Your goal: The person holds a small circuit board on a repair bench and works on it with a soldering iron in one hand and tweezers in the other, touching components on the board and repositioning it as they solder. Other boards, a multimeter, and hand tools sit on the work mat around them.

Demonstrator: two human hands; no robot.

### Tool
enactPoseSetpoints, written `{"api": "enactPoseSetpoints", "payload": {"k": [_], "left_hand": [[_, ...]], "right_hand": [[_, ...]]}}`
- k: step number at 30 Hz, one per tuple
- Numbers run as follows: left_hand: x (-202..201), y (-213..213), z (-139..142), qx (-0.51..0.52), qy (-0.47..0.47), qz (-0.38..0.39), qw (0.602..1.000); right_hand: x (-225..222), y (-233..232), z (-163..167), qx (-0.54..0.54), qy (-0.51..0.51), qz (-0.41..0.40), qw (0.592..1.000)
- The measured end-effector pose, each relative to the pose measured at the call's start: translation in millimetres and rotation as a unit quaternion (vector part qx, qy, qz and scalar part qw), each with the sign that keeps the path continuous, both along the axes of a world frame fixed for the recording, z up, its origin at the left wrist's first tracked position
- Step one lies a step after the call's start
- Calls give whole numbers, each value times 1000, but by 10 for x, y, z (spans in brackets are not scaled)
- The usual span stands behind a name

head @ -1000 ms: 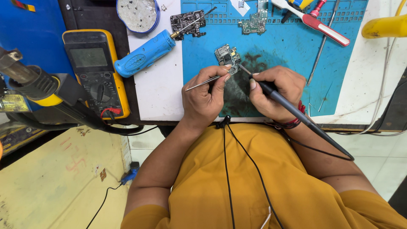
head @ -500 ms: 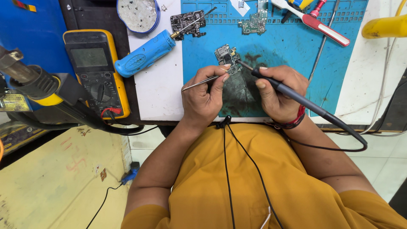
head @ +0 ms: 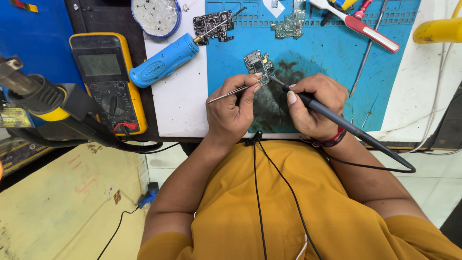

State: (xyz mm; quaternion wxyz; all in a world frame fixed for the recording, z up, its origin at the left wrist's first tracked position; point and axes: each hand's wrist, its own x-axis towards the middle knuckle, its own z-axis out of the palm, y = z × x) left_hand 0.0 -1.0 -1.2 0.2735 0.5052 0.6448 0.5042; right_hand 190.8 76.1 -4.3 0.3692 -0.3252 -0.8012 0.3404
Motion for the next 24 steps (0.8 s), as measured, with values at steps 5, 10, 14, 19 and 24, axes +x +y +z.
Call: {"api": "enactPoseSetpoints", "payload": {"k": [5, 10, 14, 19, 24], "left_hand": [[2, -2, 4, -2, -2, 1, 1000], [7, 3, 4, -3, -4, 0, 1000], [9, 1, 3, 0, -3, 1, 1000], [6, 0, -2, -6, -9, 0, 1000], [6, -3, -2, -3, -3, 3, 1000]], "right_hand": [[-4, -2, -1, 0, 1, -4, 1000], [0, 2, -10, 3, 0, -4, 1000], [5, 1, -10, -1, -3, -7, 1000], [0, -4, -10, 3, -3, -6, 1000], [1, -6, -10, 3, -9, -6, 1000]]}}
